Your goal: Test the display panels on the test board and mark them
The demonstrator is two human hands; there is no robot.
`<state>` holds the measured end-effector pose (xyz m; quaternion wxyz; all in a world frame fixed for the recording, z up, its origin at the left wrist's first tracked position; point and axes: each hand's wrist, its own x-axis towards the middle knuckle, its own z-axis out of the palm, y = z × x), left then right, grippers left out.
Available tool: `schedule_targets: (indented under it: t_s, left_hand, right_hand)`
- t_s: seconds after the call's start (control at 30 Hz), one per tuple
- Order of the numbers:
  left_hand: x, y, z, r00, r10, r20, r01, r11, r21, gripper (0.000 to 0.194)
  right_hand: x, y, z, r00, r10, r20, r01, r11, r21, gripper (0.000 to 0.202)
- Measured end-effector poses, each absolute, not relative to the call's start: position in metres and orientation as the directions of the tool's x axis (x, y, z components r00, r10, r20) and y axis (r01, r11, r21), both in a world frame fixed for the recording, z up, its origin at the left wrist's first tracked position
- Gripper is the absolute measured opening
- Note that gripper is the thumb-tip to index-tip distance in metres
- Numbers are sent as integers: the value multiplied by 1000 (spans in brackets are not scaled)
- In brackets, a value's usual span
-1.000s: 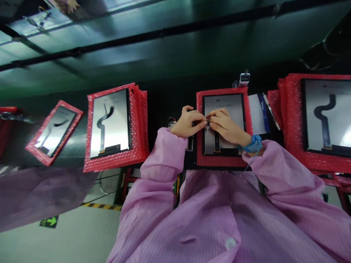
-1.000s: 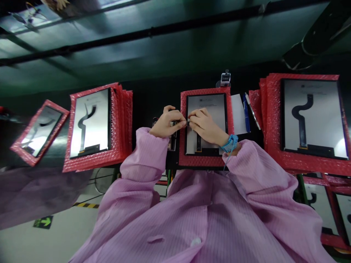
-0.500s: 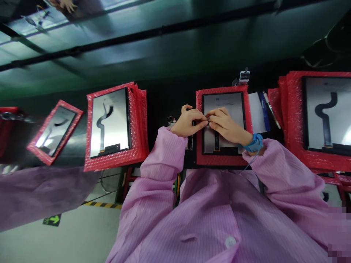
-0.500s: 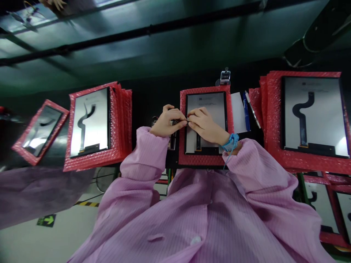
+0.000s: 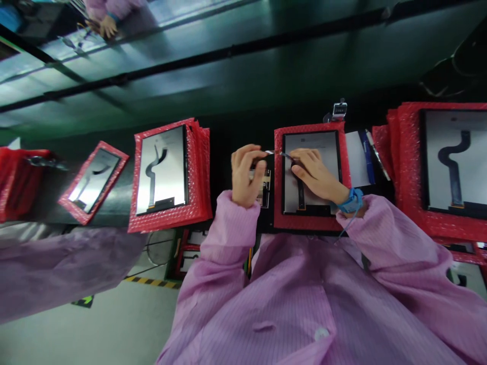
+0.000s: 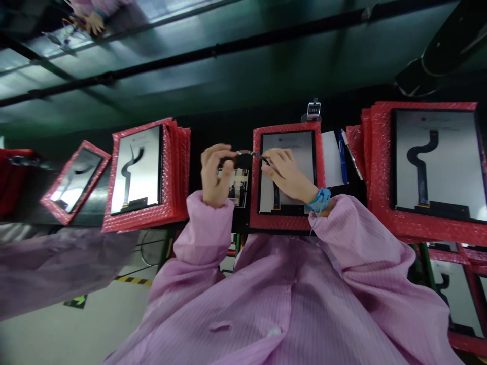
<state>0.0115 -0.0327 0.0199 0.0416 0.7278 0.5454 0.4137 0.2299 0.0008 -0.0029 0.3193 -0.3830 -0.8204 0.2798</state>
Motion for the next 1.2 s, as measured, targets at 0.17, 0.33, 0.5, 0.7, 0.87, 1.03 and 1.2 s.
schedule_targets:
  t_s: [0.17,0.33,0.5,0.7,0.87,1.03,1.2]
  left_hand:
    - [7,-102,-11,-42,859,510,914,-173,367,22]
    - [11,-127,-40,73,899,431,950,-195,246,33]
    - [11,-125,-39,119,893,435,959,-217,181,35]
    - [9,-124,-39,122,910,397,961,-207,180,35]
    - [21,-128,-31,114,857,503,887,-316,337,35]
    - [50,-133,-23,178,891,418,800,-378,467,40]
    - [57,-131,-25,235,913,334,822,-370,433,43]
  right_hand:
    - [232,-2,-2,-333,872,360,512,488,-707,42]
    - [236,-1,0,-269,887,375,549,461,-697,33]
    - [241,-1,0,-238,897,373,546,441,-712,29]
    - [248,-6,-1,-125,920,373,571,374,-731,30]
    - [271,-55,2,38,934,355,721,220,-657,30]
    - [280,-110,-6,55,975,215,756,100,-647,41]
    - [275,-121,-12,212,977,36,503,-78,-861,53]
